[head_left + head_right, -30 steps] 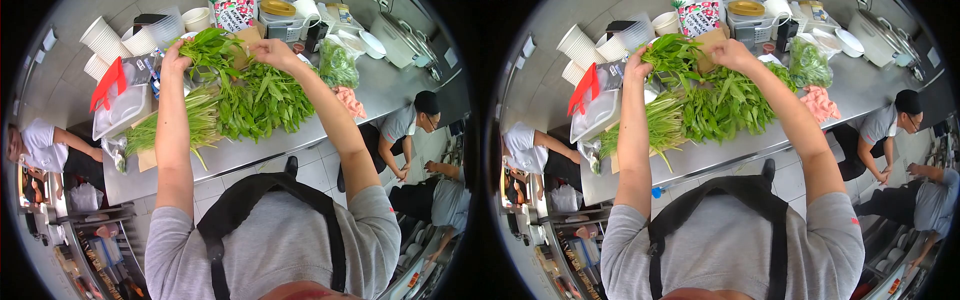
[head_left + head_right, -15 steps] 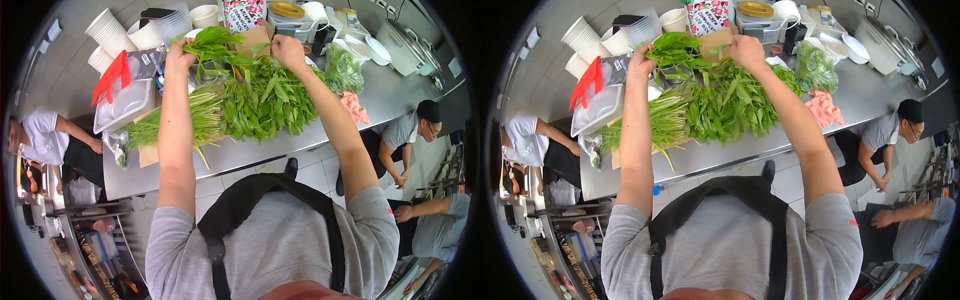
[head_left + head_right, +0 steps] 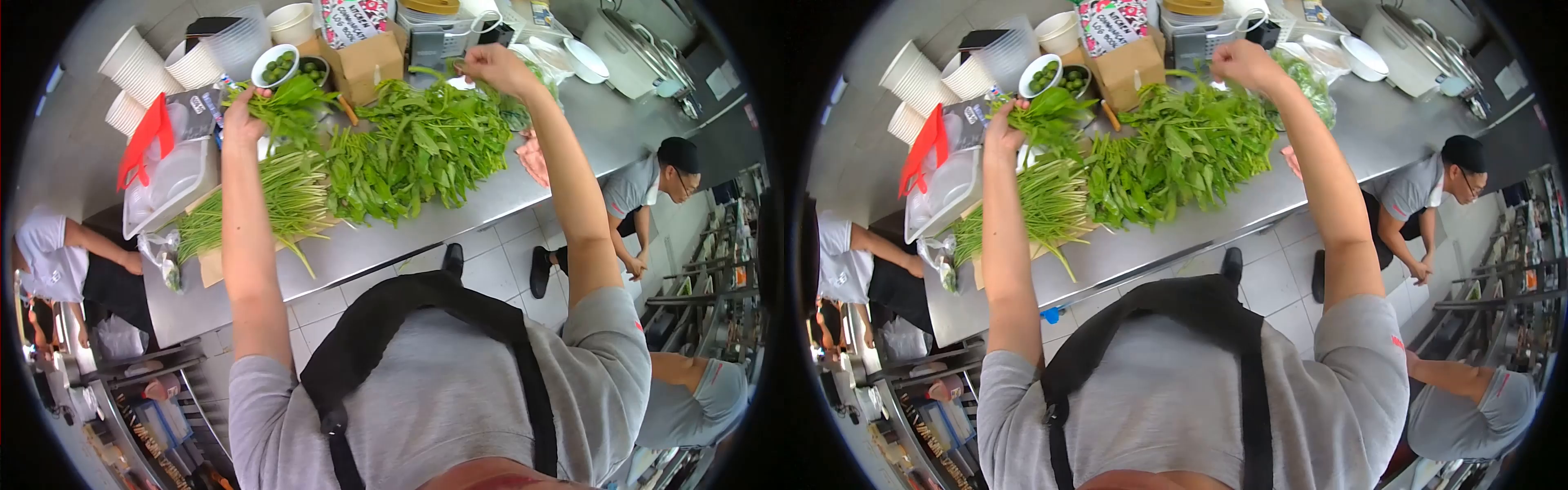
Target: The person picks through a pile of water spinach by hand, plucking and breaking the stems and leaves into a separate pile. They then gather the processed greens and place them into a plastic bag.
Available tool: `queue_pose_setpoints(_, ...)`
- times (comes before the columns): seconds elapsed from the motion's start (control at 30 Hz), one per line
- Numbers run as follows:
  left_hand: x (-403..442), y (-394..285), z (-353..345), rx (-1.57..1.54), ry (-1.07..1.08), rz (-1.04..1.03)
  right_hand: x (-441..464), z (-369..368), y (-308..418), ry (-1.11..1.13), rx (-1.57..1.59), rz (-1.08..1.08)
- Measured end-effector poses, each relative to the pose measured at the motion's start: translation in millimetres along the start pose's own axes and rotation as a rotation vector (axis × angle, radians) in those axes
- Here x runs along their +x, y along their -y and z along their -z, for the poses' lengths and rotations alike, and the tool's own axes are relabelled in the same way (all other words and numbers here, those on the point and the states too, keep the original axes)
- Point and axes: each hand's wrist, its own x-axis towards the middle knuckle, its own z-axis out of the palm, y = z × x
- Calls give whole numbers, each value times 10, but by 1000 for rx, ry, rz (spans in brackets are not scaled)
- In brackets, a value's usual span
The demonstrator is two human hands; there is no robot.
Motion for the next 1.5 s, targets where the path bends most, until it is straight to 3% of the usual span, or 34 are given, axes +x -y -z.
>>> queue_pose_setpoints(0.03,-69,60,-87,83,-97,-35,-79,12,-31,2,-13,-13)
queue_pose_setpoints(0.17,-336,416,-625,342,86,114,-227,6,-63,56,41,-78)
queue_pose_setpoints(0.23,-512,671,-1016,455,247,219,-233,-109,55,39,540,-153)
queue_pose_setpoints(0.27,-529,804,-1149,498,341,265,-180,-125,57,109,543,-123)
queue_pose_setpoints(0.33,-493,1061,-1312,475,442,373,-164,-195,168,73,675,-124)
queue_pose_setpoints(0.5,-434,1384,-1410,405,409,471,-146,-249,336,112,910,-44)
queue_pose_setpoints(0.7,-357,1380,-1394,190,398,364,-202,-331,466,163,862,66)
queue_pose_setpoints(0.77,-341,1262,-1401,64,367,255,-192,-390,415,132,658,70)
queue_pose_setpoints(0.8,-303,1215,-1379,94,299,83,-166,-440,379,4,437,-33)
queue_pose_setpoints(0.83,-271,1158,-1348,95,295,74,-175,-461,329,10,438,-25)
queue_pose_setpoints(0.9,-231,1030,-1285,165,249,-224,-226,-491,262,-111,-57,-116)
queue_pose_setpoints(0.93,-187,966,-1232,190,238,-248,-235,-518,217,-108,-55,-104)
queue_pose_setpoints(1.0,-214,853,-1168,248,330,-208,-242,-562,163,-178,-441,-115)
queue_pose_setpoints(1.1,-381,741,-1183,381,463,-174,-191,-495,202,-247,-535,-66)
queue_pose_setpoints(1.17,-462,740,-1225,411,587,-180,-109,-425,287,-271,-490,2)
queue_pose_setpoints(1.23,-521,782,-1291,408,620,-151,-28,-413,512,-497,-325,357)
queue_pose_setpoints(1.27,-527,815,-1318,447,637,-134,-16,-396,649,-501,-326,352)
queue_pose_setpoints(1.33,-533,887,-1369,494,664,-94,-36,-393,994,-248,-5,194)
queue_pose_setpoints(1.5,-543,1054,-1486,574,624,-246,13,-725,960,-174,79,118)
